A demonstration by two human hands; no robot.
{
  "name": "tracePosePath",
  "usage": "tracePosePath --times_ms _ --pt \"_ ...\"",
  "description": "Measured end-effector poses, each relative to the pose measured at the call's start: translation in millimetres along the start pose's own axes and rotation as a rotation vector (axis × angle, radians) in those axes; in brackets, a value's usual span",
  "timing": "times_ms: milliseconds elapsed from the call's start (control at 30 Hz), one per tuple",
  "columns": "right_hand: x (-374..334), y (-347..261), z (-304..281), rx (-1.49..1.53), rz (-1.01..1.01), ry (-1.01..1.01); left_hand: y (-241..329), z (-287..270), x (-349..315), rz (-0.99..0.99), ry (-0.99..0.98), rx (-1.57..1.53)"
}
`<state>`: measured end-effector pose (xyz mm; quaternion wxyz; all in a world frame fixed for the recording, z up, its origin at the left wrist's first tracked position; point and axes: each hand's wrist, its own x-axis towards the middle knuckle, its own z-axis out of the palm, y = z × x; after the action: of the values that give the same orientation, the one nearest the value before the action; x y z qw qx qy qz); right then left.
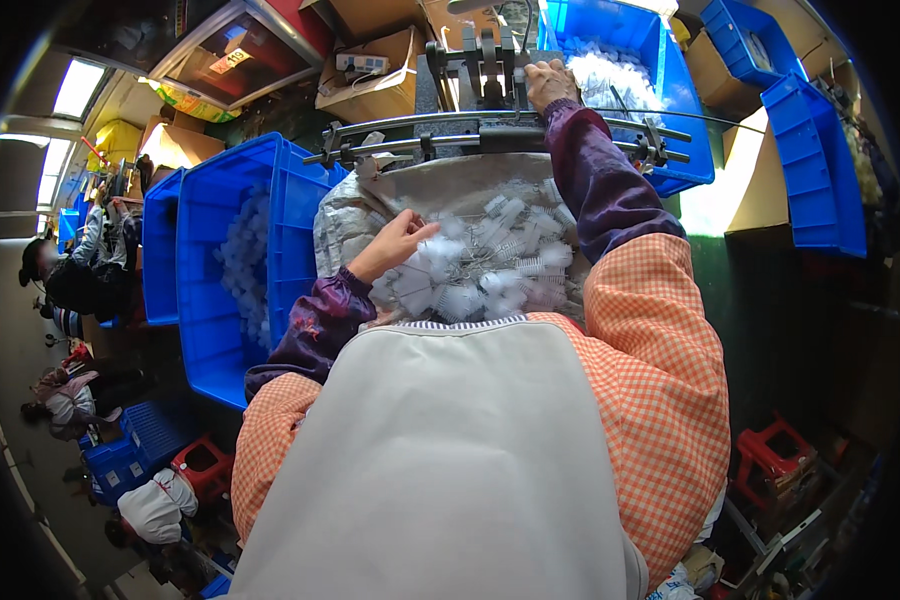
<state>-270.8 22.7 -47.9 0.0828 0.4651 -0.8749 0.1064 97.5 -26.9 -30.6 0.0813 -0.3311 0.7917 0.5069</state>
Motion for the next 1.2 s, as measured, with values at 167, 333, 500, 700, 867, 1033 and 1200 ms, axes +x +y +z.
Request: tracePosePath --times_ms 167,333,500,700,867,1033,1200 --pt "3 -3 -3 0.062 0.030 -0.068 17 9 0 0.114 0.086 0.111" --pt "4 -3 -11 -0.085 0.224 -0.157 20 4 5 0.201 0.089 0.189" --pt "-22 -7 -33 -0.109 0.252 -0.108 22 -12 4 0.099 0.212 0.403" --pt "-21 -14 -17 -0.017 0.233 -0.054 32 -17 11 0.344 0.237 -0.051" --pt "-12 -53 -6 -0.075 0.173 0.000 50 -17 12 0.428 0.277 -0.259" --pt "-13 -66 -10 -0.058 0.167 0.002 77 -23 -2 0.482 0.414 -0.140" --pt "-17 -32 -12 -0.081 0.168 -0.025 76 -19 -5 0.560 0.436 -0.004"
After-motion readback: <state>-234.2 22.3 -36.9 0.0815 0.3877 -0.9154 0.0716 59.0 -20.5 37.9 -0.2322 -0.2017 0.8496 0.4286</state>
